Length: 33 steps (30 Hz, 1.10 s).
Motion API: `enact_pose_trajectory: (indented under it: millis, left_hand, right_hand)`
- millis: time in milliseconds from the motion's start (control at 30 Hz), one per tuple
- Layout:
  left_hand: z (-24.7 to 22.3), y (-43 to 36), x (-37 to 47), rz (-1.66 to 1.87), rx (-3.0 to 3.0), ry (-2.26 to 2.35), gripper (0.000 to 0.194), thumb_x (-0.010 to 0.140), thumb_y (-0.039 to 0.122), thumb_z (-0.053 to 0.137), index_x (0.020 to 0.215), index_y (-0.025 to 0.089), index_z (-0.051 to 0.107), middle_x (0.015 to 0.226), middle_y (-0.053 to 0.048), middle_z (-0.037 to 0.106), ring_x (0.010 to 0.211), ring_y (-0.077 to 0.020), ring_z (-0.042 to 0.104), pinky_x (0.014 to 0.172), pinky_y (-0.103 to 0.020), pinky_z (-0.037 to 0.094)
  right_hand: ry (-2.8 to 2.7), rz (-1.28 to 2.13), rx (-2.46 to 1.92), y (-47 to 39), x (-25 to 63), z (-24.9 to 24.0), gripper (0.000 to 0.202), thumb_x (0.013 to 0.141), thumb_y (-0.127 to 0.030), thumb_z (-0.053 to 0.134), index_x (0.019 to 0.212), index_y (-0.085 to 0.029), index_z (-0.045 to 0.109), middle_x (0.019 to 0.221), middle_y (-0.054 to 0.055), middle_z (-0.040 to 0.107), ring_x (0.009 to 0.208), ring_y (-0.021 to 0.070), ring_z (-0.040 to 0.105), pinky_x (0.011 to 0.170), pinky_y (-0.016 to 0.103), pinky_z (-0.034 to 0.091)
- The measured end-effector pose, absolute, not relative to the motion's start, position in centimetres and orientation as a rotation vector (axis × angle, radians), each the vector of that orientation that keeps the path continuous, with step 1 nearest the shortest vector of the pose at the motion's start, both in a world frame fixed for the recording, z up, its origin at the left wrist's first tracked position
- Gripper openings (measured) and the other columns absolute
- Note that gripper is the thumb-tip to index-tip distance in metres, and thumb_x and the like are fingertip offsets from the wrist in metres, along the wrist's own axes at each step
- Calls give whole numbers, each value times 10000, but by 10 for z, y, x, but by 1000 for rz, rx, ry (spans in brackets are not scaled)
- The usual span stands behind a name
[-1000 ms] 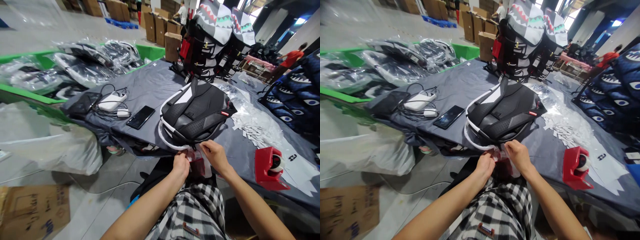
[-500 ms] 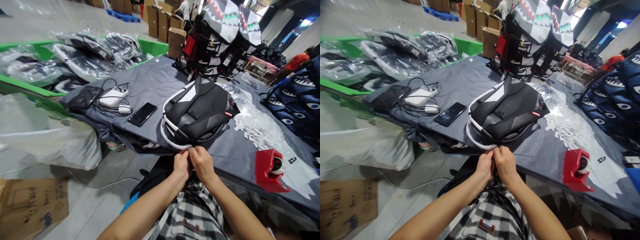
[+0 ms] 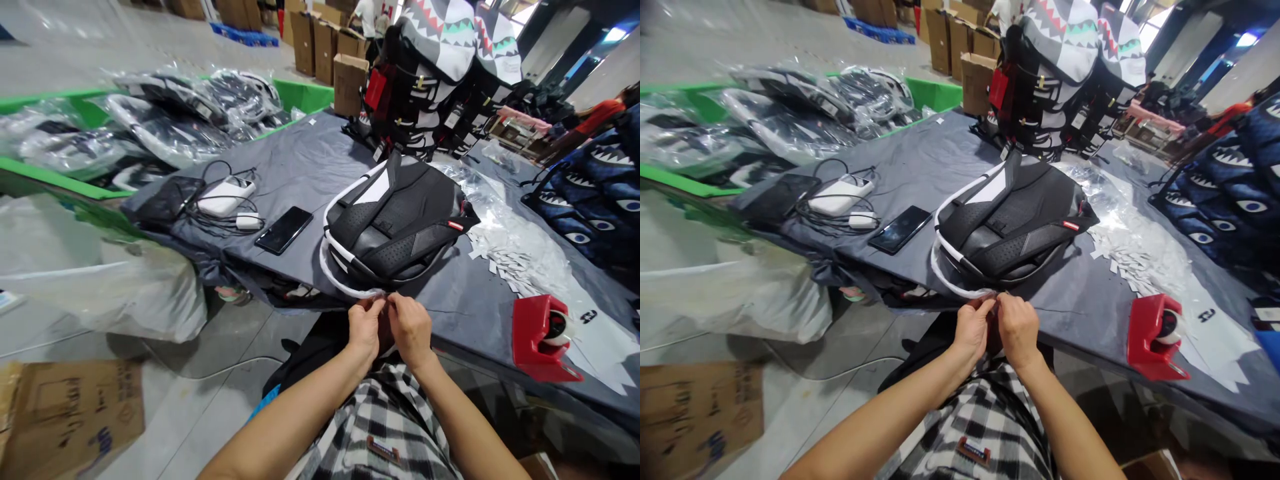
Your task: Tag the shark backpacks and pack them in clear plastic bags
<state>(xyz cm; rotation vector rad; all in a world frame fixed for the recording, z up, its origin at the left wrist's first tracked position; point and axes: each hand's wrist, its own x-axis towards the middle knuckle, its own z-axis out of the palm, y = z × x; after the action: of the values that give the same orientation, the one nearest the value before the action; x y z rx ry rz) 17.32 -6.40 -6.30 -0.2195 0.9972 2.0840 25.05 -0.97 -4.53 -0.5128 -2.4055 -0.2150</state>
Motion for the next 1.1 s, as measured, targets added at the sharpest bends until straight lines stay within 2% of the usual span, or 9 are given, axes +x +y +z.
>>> enact_pose_trajectory:
  millis: [133,233,333,433,533,700,867,1000,1100]
  left_hand:
    - [-65,-56,173,2100,-231,1178,241,511,256,793,706,131,726,721,-41,733,639,-137,621,673,-266,486]
    - [-64,-53,173,2122,-239,1213,222,517,248,777,695,127,725,711,-42,729,623,-130,606,648,-257,482]
    - [-64,-51,172,2142,-253,1230,215,501,231,769,684,132,714,706,-34,722,637,-131,608,661,-259,489]
    - [-65,-53,172,2151,-263,1244,228,472,230,783,660,137,695,680,-15,703,632,-122,594,668,-256,487]
    - [-66,-61,171,2130,-241,1255,247,460,259,809,641,134,697,658,-11,693,633,-121,590,680,-257,485]
    - [-62,-75,170,2071,-94,1403,231,500,325,806,624,143,737,654,-34,712,653,-145,604,698,-275,495]
    - [-55,-77,166,2030,71,1533,192,564,337,776,619,155,753,645,-33,709,634,-151,597,658,-268,489]
    - [-49,-74,161,2008,30,1502,201,535,332,787,581,146,727,619,-26,687,592,-125,566,610,-241,462]
    - [-41,-72,163,2000,-33,1435,232,516,341,803,565,139,700,584,-13,658,546,-104,536,556,-224,429]
  right_hand:
    - [-2322,19,-462,-12,259,-44,118,988,-154,518,1012,-195,626,837,43,716,729,163,648,678,302,459]
    - [-2170,161,-574,-11,260,-45,120,973,-235,585,1081,-195,619,919,71,705,781,179,644,694,307,492]
    - [-2127,217,-662,-8,252,-50,93,970,-277,592,976,-193,630,839,47,667,741,175,596,686,304,475]
    - [-2140,114,-716,-6,241,-56,139,967,-258,573,845,-206,614,758,22,622,723,178,556,683,309,418]
    - [-2185,-70,-771,-5,234,-59,173,963,-235,563,793,-210,587,740,24,591,717,186,523,667,314,364]
    - [-2283,-313,-745,-5,233,-58,250,977,-191,534,729,-221,525,716,15,543,671,175,463,628,302,316]
    - [-2451,-388,-693,-10,237,-41,234,945,-100,517,744,-219,512,744,25,544,713,184,458,630,306,302]
    - [-2609,-328,-639,-20,240,-27,69,864,-220,600,818,-203,551,824,67,562,781,225,446,657,346,301]
    - [-2628,-332,-651,-25,239,-26,70,843,-243,610,836,-191,564,851,92,562,792,241,428,665,361,290]
